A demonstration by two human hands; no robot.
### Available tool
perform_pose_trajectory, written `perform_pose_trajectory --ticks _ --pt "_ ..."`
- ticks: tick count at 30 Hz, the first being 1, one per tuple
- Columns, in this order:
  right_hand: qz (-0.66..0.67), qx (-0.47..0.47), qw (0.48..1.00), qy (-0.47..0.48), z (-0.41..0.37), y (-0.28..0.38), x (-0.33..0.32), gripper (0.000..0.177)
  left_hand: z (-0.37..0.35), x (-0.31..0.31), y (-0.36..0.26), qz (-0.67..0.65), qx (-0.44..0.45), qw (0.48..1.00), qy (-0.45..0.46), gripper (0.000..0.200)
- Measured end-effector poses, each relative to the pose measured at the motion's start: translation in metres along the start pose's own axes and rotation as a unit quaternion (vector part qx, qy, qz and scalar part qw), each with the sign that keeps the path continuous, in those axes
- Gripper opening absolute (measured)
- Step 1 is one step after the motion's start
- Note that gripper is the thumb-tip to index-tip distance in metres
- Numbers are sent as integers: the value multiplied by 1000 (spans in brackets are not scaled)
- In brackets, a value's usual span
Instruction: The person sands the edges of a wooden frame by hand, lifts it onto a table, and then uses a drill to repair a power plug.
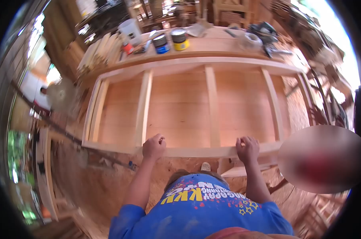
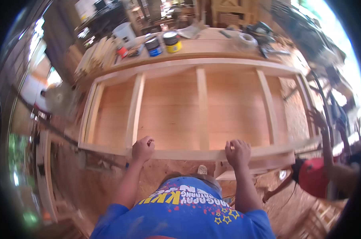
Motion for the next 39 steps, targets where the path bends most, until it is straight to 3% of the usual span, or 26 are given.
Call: perform_pose_trajectory --ticks 6,14,17,19,20,22,25,29,31,34,36,39 --pt "-34 27 999 28 3 4 4 18 3 6 10 31 -25 999 19 19" --pt "-14 48 999 -20 5 5 5 16 13 3 4 19 -22 994 109 20" --pt "31 86 994 -52 8 3 9 17 18 13 -3 -20 39 987 157 23" --pt "89 150 980 -94 9 3 6 19 16 14 -24 -105 104 945 290 32" --pt "100 176 971 -128 10 18 -1 18 14 16 -33 -89 175 929 314 36" --pt "78 168 969 -163 17 67 -11 14 11 18 -46 -55 320 878 352 48" --pt "44 108 981 -155 2 124 -8 9 10 20 -50 -17 414 824 386 65" --pt "51 213 968 -122 -62 156 -5 8 4 30 -46 64 412 795 441 73" --pt "77 271 948 -147 -106 152 -8 11 2 35 -53 96 423 789 436 74" --pt "47 379 917 -114 -181 146 -11 16 -8 40 -54 80 429 798 415 74" --pt "59 456 879 -122 -259 123 23 21 -16 40 -54 74 418 797 430 76" --pt "38 620 778 -94 -395 104 71 25 -17 46 -51 21 531 780 330 67"
Point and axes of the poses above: each hand's wrist, its own z-axis towards the middle knuckle, its own x-axis out of the palm, y = z × x, the point moved 5 cm from there along z, towards the middle knuckle, and after that the axes turned 5 degrees about -x, right-handed, at the moved point
